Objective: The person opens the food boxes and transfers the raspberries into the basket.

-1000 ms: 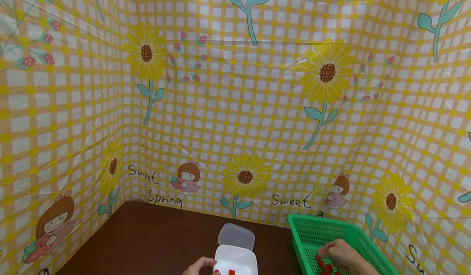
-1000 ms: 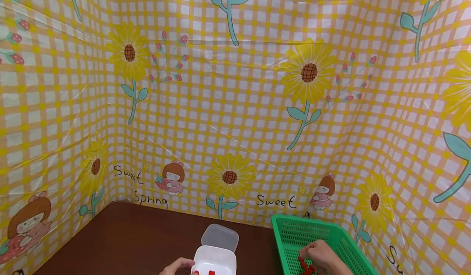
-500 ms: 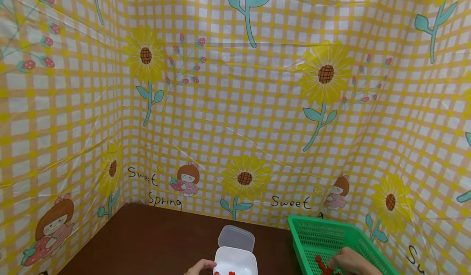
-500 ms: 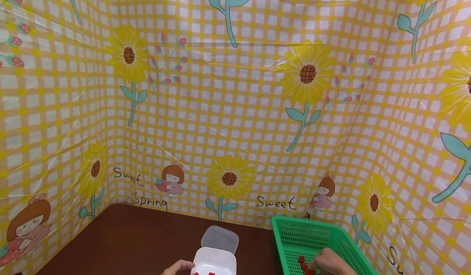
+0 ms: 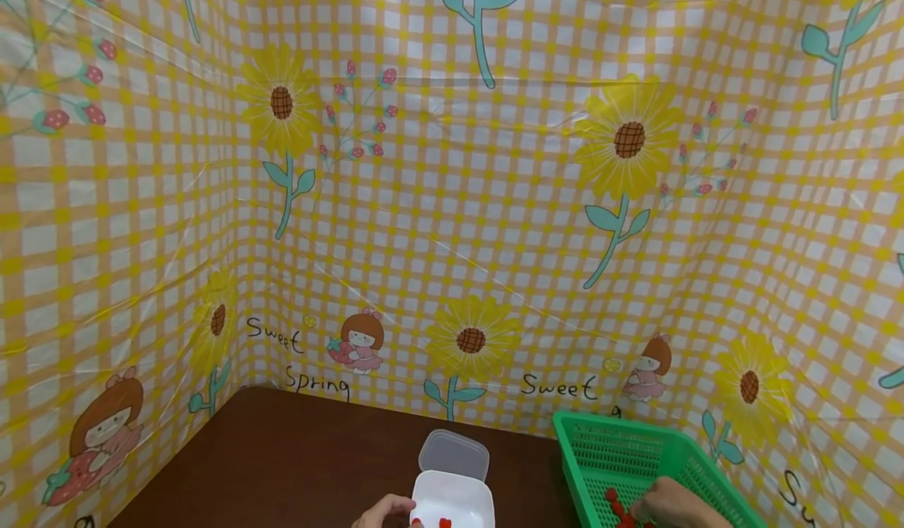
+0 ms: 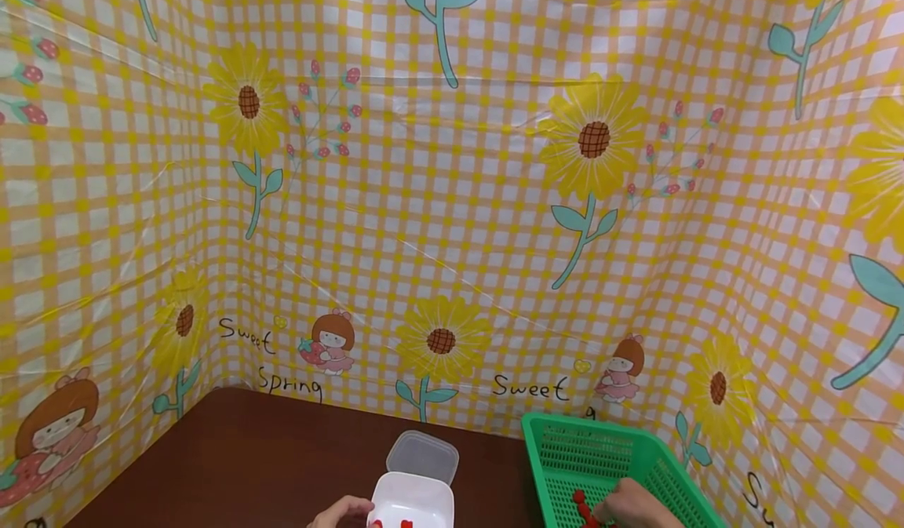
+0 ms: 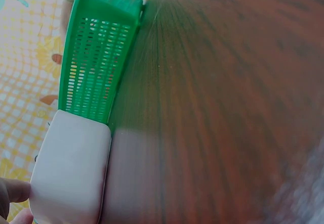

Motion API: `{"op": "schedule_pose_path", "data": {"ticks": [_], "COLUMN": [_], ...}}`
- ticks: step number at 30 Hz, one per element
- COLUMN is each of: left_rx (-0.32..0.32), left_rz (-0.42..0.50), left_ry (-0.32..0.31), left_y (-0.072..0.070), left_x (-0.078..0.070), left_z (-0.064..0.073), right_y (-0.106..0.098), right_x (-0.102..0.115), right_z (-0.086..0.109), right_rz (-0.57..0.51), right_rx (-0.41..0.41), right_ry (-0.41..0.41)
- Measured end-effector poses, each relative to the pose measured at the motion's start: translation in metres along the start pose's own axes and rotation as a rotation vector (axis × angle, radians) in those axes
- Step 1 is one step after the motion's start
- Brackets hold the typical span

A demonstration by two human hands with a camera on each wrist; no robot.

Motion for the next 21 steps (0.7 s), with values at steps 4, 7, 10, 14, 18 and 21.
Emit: {"op": "schedule_pose_path", "data": {"ticks": [4,7,10,14,18,21], "left_rx": [-0.001,-0.01,-0.011,-0.002,0.006,0.01], "left_rz": [-0.016,-0.052,-0.074,-0.044,-0.027,-0.02], "left_ry": [-0.026,-0.034,-0.04,-0.039,-0.019,-0.024], "left_y": [0.0,-0.002,-0.002,-0.001,0.0,0.0], "left_x": [0.001,0.001,0.001,0.001,0.0,0.001], "left_z": [0.0,0.0,0.0,0.001,0.001,0.001], "right_y": [0.0,0.003,0.004,0.006,0.011,0.015], "right_x": [0.012,0.027,0.042,0.056,0.064,0.078], "right_z": [0.0,0.0,-0.002,-0.012,-0.024,-0.024], "right_rz": [-0.035,-0.06,-0.08,-0.091,-0.105,-0.089], "right_rx": [-0.046,-0.037,-0.031,-0.016,0.041,0.011], "right_ry": [0.063,0.072,0.073,0.043,-0.016,-0.018]}}
Point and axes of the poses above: each hand's wrist, its own z-axis away from the middle knuckle, its own y-axis out of the palm, x = y × z, the point moved 10 cm from there along -z, towards the middle knuckle, and after that the axes turned 1 degree about z, right-handed, at the moved point
